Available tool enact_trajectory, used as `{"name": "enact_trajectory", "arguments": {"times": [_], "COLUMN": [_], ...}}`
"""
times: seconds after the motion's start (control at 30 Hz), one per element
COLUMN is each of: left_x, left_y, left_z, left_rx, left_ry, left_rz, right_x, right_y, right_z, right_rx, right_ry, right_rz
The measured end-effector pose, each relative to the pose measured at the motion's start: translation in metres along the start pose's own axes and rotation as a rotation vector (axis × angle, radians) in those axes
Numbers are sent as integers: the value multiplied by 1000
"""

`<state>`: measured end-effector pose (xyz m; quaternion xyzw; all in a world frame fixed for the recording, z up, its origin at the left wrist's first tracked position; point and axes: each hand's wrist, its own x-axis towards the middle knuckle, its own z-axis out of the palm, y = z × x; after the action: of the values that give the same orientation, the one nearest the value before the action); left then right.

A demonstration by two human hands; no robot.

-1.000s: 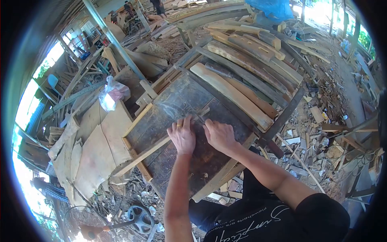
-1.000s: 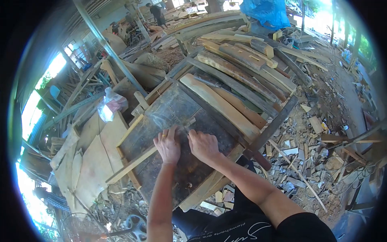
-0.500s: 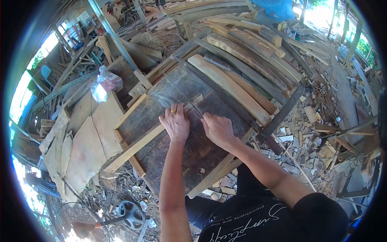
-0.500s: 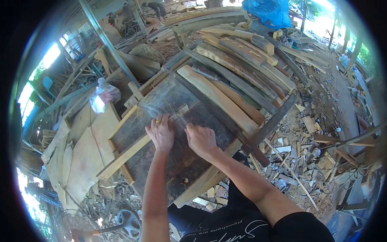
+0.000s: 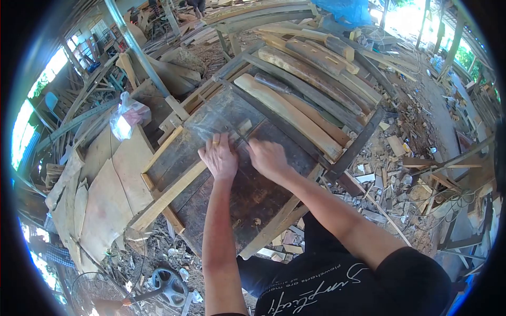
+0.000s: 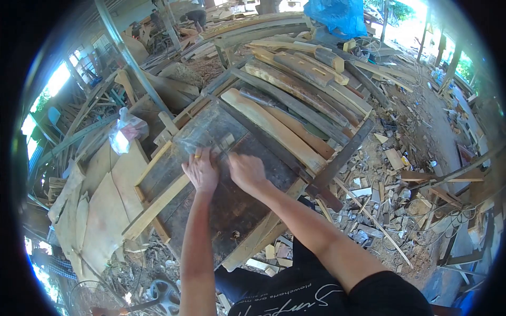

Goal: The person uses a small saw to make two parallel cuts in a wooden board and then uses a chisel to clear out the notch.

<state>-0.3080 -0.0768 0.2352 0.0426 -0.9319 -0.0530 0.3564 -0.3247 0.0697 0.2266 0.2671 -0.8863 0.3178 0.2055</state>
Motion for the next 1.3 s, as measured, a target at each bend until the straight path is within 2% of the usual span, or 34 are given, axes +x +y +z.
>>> {"name": "enact_trajectory", "arguments": {"times": [0.07, 0.3, 0.37, 0.43, 0.5, 0.6, 0.67, 0.73, 0.93, 1.0, 1.1, 1.3], "left_x": [1, 0, 2, 7, 11, 10, 5, 9, 17, 19, 15, 15], "left_y": [1, 3, 1, 2, 1, -1, -6, -4, -7, -7, -11, -15], "left_z": [0, 0, -1, 0, 1, 4, 5, 4, 1, 1, 0, 1], "left_rx": [11, 9, 23, 32, 40, 7, 40, 18, -55, -109, -131, -166], "left_ry": [-39, -53, -75, -85, -56, -31, -36, -34, -116, -132, -7, -90], "left_rz": [-25, -53, -73, -82, -97, -87, -119, -83, -167, -216, -173, -181], "right_x": [11, -11, -7, 3, 9, 2, -13, -26, -52, -53, -51, -36], "right_y": [3, -9, -8, -1, 1, 3, -7, -9, -14, -13, -9, -14], "right_z": [4, -28, -24, -11, -6, -15, -33, -41, -65, -66, -58, -44], "right_rx": [9, -24, -17, -1, 3, 21, 34, 38, 12, -7, -41, -104], "right_ry": [50, -169, -169, -25, -11, -37, -133, -145, -163, -155, -148, -209], "right_rz": [-1, 60, 77, 44, 19, -26, 28, 25, 32, 17, 14, 59]}}
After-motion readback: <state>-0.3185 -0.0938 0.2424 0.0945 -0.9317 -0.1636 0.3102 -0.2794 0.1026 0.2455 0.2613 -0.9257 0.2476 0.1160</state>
